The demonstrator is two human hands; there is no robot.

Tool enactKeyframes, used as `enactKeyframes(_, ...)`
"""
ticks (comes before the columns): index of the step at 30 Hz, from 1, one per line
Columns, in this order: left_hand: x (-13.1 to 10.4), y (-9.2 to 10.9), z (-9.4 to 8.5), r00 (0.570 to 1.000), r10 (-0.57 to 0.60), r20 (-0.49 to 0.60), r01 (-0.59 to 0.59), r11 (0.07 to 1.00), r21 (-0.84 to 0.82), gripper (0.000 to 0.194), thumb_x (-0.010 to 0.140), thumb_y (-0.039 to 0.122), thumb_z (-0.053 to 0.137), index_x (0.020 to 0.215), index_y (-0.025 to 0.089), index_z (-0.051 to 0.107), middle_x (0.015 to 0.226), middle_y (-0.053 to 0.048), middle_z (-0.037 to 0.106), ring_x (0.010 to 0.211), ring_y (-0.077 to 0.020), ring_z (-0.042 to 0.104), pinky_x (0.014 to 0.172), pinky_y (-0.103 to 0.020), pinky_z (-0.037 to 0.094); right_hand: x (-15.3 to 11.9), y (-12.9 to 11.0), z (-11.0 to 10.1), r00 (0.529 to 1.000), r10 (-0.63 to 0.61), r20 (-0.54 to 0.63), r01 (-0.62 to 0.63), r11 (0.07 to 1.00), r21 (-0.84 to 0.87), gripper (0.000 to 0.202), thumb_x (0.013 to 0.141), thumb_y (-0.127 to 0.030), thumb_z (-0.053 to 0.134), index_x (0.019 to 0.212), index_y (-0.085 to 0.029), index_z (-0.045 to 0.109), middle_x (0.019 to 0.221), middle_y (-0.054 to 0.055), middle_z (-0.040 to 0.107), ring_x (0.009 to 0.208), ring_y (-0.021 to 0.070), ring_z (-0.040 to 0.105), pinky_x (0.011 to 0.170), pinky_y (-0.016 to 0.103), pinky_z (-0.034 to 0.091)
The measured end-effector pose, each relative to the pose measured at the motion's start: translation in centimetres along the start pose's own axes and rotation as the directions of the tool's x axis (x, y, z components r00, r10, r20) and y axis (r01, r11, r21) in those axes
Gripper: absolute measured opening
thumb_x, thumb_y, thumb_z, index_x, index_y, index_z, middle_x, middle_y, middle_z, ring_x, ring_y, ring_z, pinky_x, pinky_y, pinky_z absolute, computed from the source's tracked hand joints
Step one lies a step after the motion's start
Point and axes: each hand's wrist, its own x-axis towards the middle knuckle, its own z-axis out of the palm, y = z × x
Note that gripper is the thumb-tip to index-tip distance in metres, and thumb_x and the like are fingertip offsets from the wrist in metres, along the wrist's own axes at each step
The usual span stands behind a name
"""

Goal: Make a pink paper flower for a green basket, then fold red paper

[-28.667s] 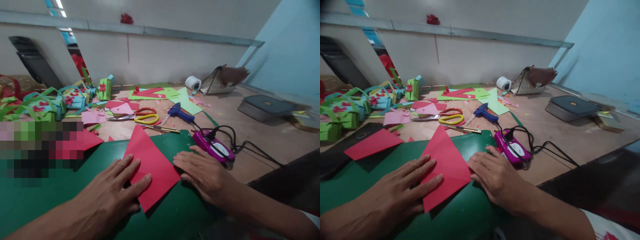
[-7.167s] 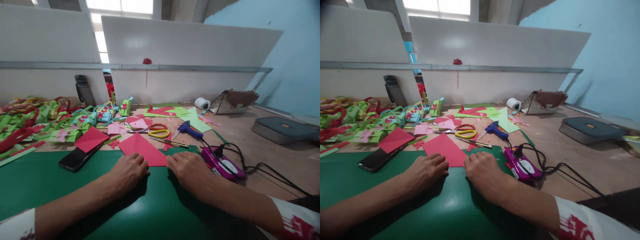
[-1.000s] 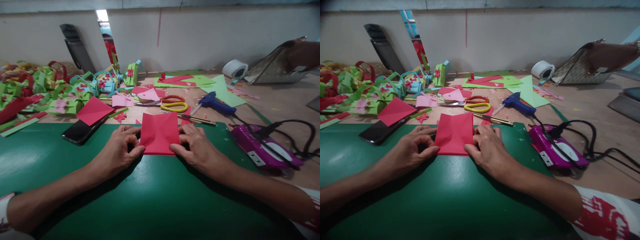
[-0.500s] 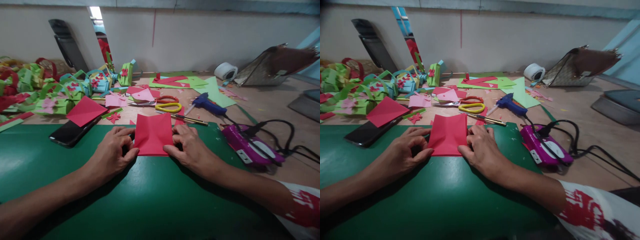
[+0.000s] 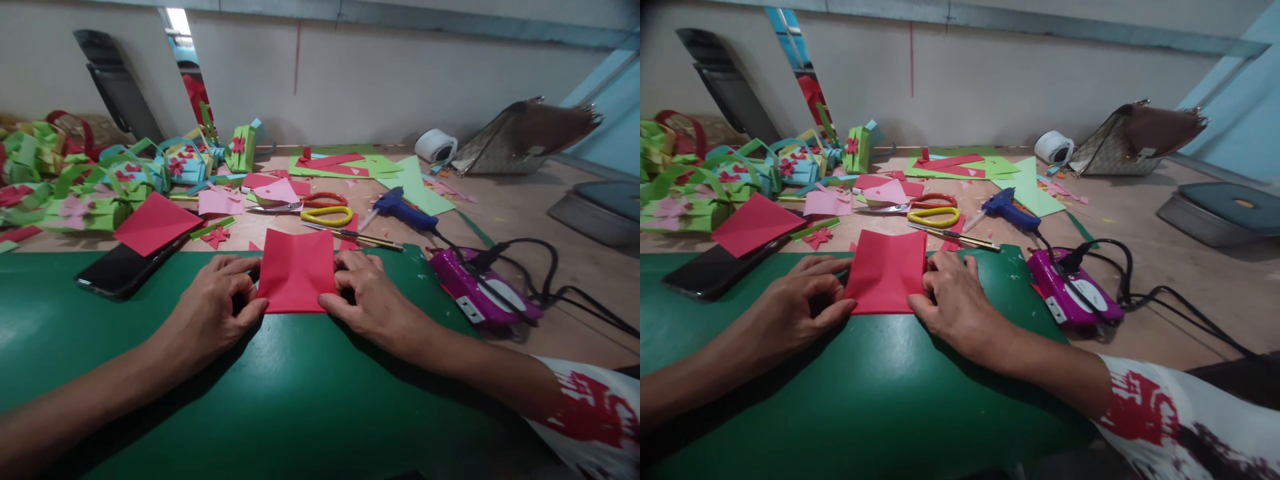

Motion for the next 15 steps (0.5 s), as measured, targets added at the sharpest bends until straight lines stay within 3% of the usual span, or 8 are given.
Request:
enactKeyframes(2,-0.1,0.0,0.0,1.000,0.007,0.002,-0.007,1.000,-0.007,0.027,0.081,0.031,0.053,0.058,0.019,0.048,0.118,-0.013,0.062,0.114,-0.0328,0.049,0.092,-0.050,0.041,-0.1,0.0,0.1,1.000,0.020,0.012,-0.020,0.999,-0.026,0.025,0.083,-0.023,0.059,0.062,-0.018,0.046,0.088,0.005,0.052,0.089,0.0216,0.049,0.083,0.040,0.036)
enactKeyframes(4,-0.2,-0.1,0.0,1.000,-0.007,-0.017,0.007,0.999,-0.032,0.019,0.080,0.031,0.055,0.066,0.019,0.050,0.114,-0.012,0.062,0.107,-0.0302,0.053,0.089,-0.047,0.043,-0.3,0.2,0.3,0.999,0.024,-0.035,-0.026,0.998,-0.049,0.013,0.082,-0.027,0.062,0.083,-0.016,0.055,0.095,0.009,0.055,0.093,0.0251,0.050,0.083,0.043,0.038)
enactKeyframes(6,-0.4,-0.2,0.0,0.998,-0.044,-0.040,0.041,0.998,-0.055,0.016,0.080,0.031,0.059,0.086,0.018,0.053,0.107,-0.011,0.061,0.099,-0.0266,0.056,0.084,-0.043,0.045,-0.7,0.5,0.5,0.982,-0.037,-0.183,0.015,0.992,-0.124,0.043,0.079,-0.031,0.066,0.114,-0.011,0.050,0.108,0.015,0.056,0.100,0.0301,0.050,0.087,0.048,0.037)
enactKeyframes(7,-0.5,-0.2,0.0,0.997,-0.045,-0.057,0.042,0.997,-0.059,0.023,0.080,0.030,0.060,0.098,0.016,0.053,0.106,-0.011,0.060,0.097,-0.0255,0.056,0.083,-0.042,0.045,-0.8,0.7,0.6,0.959,-0.104,-0.264,0.052,0.979,-0.196,0.056,0.080,-0.032,0.067,0.125,-0.009,0.044,0.113,0.018,0.056,0.103,0.0323,0.049,0.089,0.051,0.035)
enactKeyframes(9,-0.5,-0.4,0.0,0.995,0.027,-0.092,-0.030,0.999,-0.031,0.040,0.083,0.029,0.060,0.119,0.015,0.048,0.110,-0.011,0.058,0.100,-0.0251,0.054,0.084,-0.041,0.044,-1.1,0.9,0.6,0.892,-0.309,-0.329,0.180,0.912,-0.370,0.055,0.085,-0.027,0.061,0.132,-0.008,0.040,0.111,0.019,0.057,0.102,0.0328,0.050,0.090,0.053,0.032)
enactKeyframes(12,-0.3,-0.8,-0.1,0.963,0.250,-0.097,-0.241,0.965,0.102,0.039,0.089,0.025,0.056,0.128,0.025,0.050,0.106,-0.008,0.056,0.095,-0.0230,0.052,0.082,-0.040,0.041,-1.1,1.1,0.2,0.775,-0.613,-0.151,0.490,0.735,-0.469,0.032,0.093,-0.013,0.042,0.122,-0.014,0.055,0.086,0.010,0.061,0.082,0.0241,0.053,0.084,0.046,0.034)
enactKeyframes(15,0.2,-1.2,-0.3,0.912,0.409,0.035,-0.409,0.897,0.167,0.030,0.093,0.021,0.048,0.116,0.036,0.061,0.086,-0.002,0.056,0.078,-0.0171,0.050,0.076,-0.037,0.037,-0.6,1.1,-0.3,0.690,-0.723,-0.003,0.669,0.640,-0.379,0.036,0.094,-0.010,0.034,0.117,-0.016,0.061,0.074,0.006,0.059,0.068,0.0189,0.048,0.076,0.040,0.035)
